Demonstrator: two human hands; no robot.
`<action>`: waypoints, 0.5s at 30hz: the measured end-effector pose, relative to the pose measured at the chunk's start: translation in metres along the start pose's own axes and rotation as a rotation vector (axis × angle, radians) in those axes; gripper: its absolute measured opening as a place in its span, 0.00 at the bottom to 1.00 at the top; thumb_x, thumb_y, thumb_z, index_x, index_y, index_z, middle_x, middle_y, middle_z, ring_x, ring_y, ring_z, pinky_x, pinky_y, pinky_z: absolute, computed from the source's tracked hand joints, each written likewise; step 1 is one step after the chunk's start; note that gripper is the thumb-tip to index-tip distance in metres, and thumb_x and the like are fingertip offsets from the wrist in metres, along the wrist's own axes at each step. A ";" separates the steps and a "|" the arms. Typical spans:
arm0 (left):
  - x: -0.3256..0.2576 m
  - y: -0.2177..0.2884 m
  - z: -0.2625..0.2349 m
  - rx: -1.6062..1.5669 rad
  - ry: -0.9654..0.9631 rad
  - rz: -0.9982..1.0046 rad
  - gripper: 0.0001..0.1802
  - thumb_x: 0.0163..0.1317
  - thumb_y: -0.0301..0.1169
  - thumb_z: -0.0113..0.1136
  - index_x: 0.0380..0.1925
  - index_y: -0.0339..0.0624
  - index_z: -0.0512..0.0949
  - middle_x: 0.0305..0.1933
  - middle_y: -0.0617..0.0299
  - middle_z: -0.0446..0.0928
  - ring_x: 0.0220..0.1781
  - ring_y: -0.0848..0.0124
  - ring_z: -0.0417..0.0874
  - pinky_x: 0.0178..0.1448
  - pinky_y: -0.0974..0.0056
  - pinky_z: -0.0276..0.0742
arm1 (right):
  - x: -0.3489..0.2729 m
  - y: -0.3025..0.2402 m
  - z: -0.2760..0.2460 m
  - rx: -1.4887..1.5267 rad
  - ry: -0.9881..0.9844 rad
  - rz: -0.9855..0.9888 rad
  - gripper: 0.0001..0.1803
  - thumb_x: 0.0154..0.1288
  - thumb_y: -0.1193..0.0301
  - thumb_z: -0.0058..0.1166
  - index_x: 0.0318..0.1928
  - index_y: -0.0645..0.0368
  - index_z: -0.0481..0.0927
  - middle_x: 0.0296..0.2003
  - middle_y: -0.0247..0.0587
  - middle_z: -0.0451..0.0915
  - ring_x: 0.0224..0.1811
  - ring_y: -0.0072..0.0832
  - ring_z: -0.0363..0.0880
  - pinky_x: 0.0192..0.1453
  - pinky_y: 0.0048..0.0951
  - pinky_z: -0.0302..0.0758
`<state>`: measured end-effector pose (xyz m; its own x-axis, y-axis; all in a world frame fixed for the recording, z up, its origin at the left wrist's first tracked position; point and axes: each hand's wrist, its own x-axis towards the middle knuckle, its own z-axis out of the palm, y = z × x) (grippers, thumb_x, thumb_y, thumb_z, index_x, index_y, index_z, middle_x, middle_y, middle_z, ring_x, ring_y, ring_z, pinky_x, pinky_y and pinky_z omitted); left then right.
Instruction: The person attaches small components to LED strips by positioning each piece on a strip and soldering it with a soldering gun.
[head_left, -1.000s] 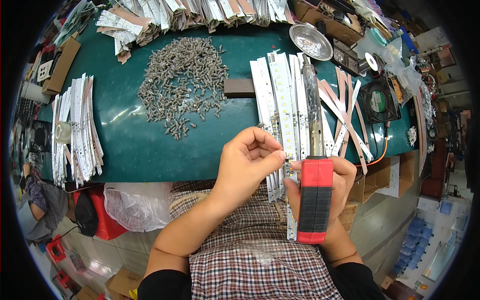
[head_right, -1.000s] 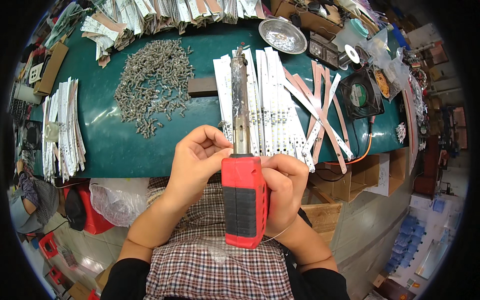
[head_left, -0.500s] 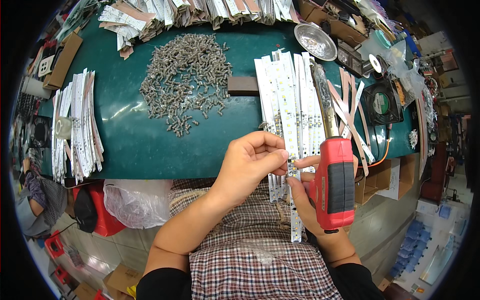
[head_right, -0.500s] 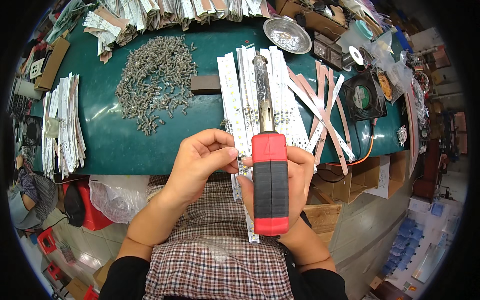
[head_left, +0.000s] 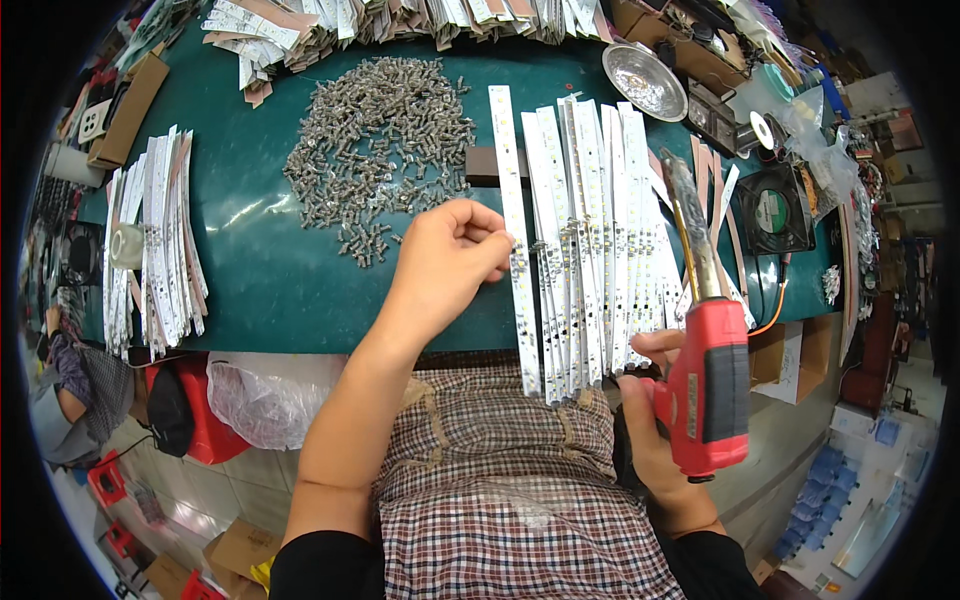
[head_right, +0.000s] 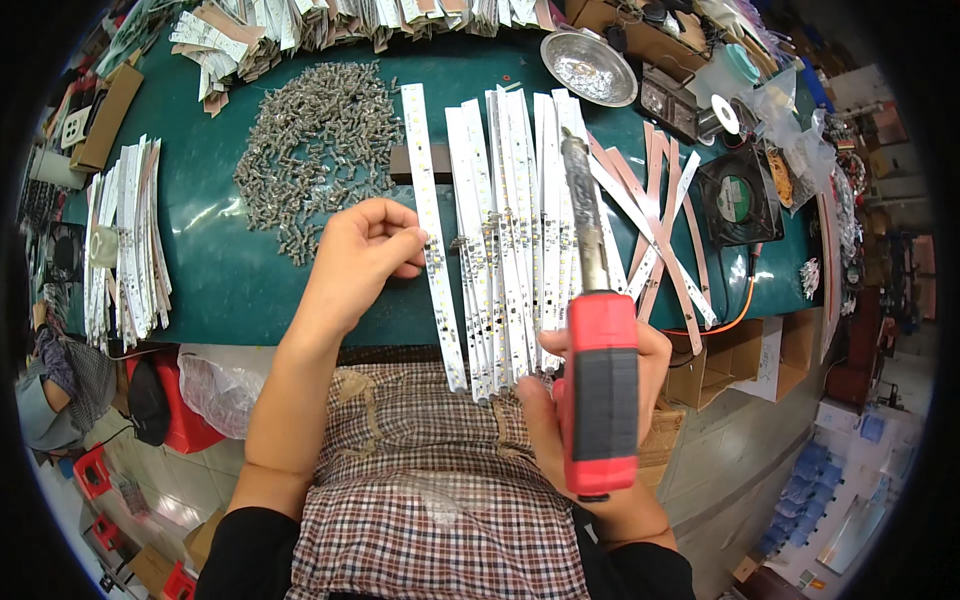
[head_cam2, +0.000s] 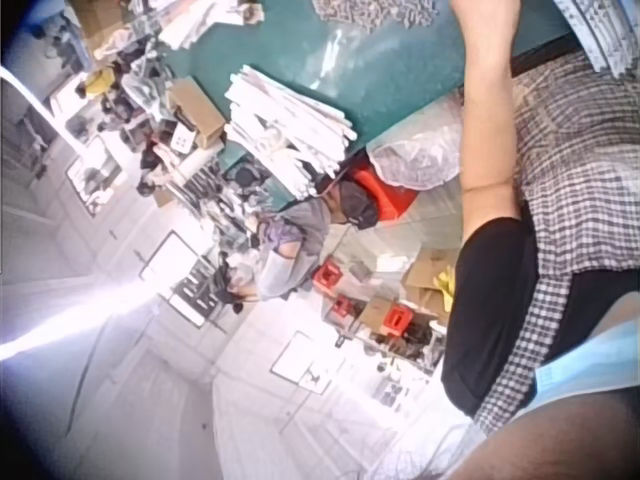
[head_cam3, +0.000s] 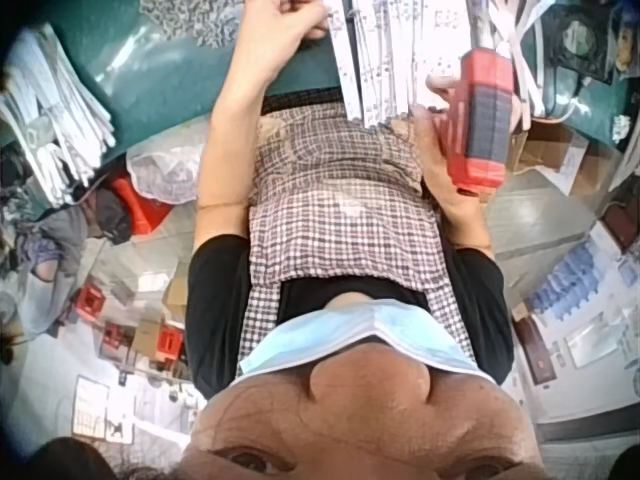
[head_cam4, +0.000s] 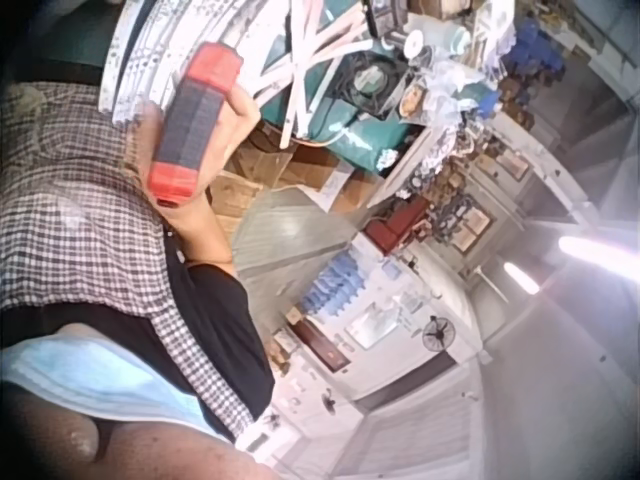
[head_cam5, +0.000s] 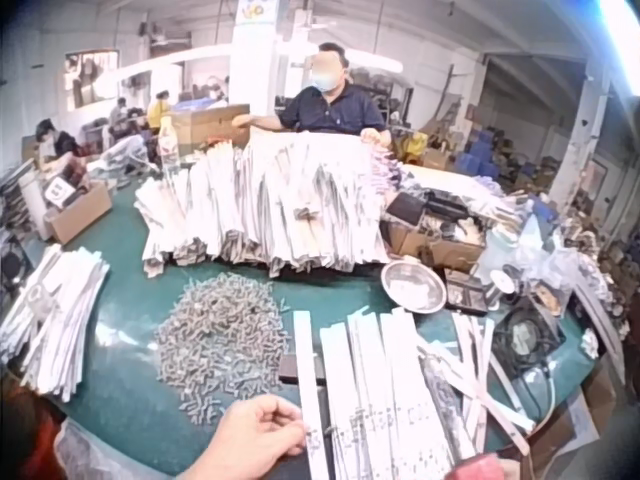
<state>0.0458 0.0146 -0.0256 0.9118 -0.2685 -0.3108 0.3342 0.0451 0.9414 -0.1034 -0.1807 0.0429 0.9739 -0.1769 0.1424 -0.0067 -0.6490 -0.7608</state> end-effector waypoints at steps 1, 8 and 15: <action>0.005 -0.003 -0.002 0.113 0.017 0.023 0.07 0.60 0.26 0.61 0.35 0.32 0.78 0.29 0.62 0.80 0.30 0.78 0.81 0.34 0.74 0.78 | 0.001 -0.008 -0.002 -0.003 -0.004 0.016 0.19 0.51 0.81 0.65 0.44 0.61 0.74 0.45 0.36 0.73 0.45 0.29 0.70 0.45 0.27 0.70; 0.002 0.007 0.001 0.589 0.142 0.157 0.09 0.55 0.27 0.62 0.35 0.33 0.79 0.30 0.59 0.82 0.29 0.72 0.83 0.35 0.68 0.78 | -0.016 -0.014 -0.006 0.434 -0.083 0.204 0.17 0.60 0.79 0.58 0.49 0.62 0.70 0.37 0.37 0.75 0.34 0.25 0.74 0.37 0.31 0.74; -0.003 0.003 -0.008 0.751 0.133 0.423 0.12 0.51 0.26 0.62 0.38 0.43 0.77 0.37 0.62 0.79 0.26 0.68 0.80 0.34 0.63 0.76 | -0.032 -0.002 -0.006 0.341 -0.235 0.461 0.09 0.58 0.78 0.60 0.39 0.62 0.75 0.31 0.38 0.72 0.31 0.30 0.72 0.36 0.32 0.69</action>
<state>0.0456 0.0238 -0.0232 0.9597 -0.2559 0.1159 -0.2419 -0.5431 0.8041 -0.1354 -0.1778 0.0440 0.9122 -0.1901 -0.3630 -0.4037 -0.2649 -0.8757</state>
